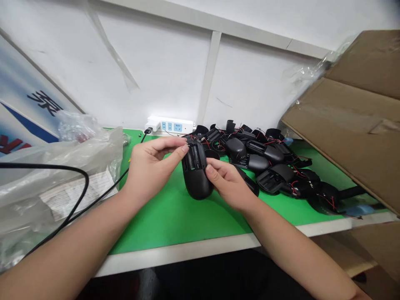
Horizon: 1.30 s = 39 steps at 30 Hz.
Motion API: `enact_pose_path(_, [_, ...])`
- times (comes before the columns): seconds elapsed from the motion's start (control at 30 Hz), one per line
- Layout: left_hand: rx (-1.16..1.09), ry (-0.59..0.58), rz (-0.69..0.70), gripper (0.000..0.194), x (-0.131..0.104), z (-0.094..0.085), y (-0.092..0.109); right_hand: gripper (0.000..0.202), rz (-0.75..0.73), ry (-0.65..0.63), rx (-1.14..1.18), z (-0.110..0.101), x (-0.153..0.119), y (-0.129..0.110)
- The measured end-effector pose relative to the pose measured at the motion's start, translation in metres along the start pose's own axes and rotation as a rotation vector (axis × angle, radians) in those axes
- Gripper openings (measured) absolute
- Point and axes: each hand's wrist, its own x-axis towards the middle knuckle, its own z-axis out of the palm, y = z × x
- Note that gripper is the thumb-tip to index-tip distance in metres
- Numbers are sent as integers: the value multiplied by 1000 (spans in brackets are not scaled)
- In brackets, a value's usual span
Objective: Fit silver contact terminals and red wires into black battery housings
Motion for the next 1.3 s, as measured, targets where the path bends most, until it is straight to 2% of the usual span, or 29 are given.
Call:
enact_pose_path(0.23, [-14, 22, 1, 16, 0, 0, -13, 48, 38, -79, 20, 5, -3, 3])
enact_pose_path(0.57, [19, -46, 61, 11, 5, -3, -13, 53, 33, -131, 0, 4, -5, 2])
enact_pose_path(0.8, [9, -68, -87, 20, 6, -4, -10, 51, 2, -149, -21, 5, -4, -2])
enact_pose_path(0.93, [-103, -90, -227, 27, 8, -3, -8, 45, -40, -211, 48, 5, -3, -2])
enact_pose_path(1.03, [-235, -156, -319, 33, 10, -3, -9, 46, -37, -217, 46, 4, -4, -2])
enact_pose_path(1.17, [-329, -293, -385, 22, 10, -3, -12, 50, -27, -205, 6, 3, -5, -2])
enact_pose_path(1.3, [-324, -333, -384, 18, 11, -4, -13, 51, -29, -212, 10, 5, -5, -3])
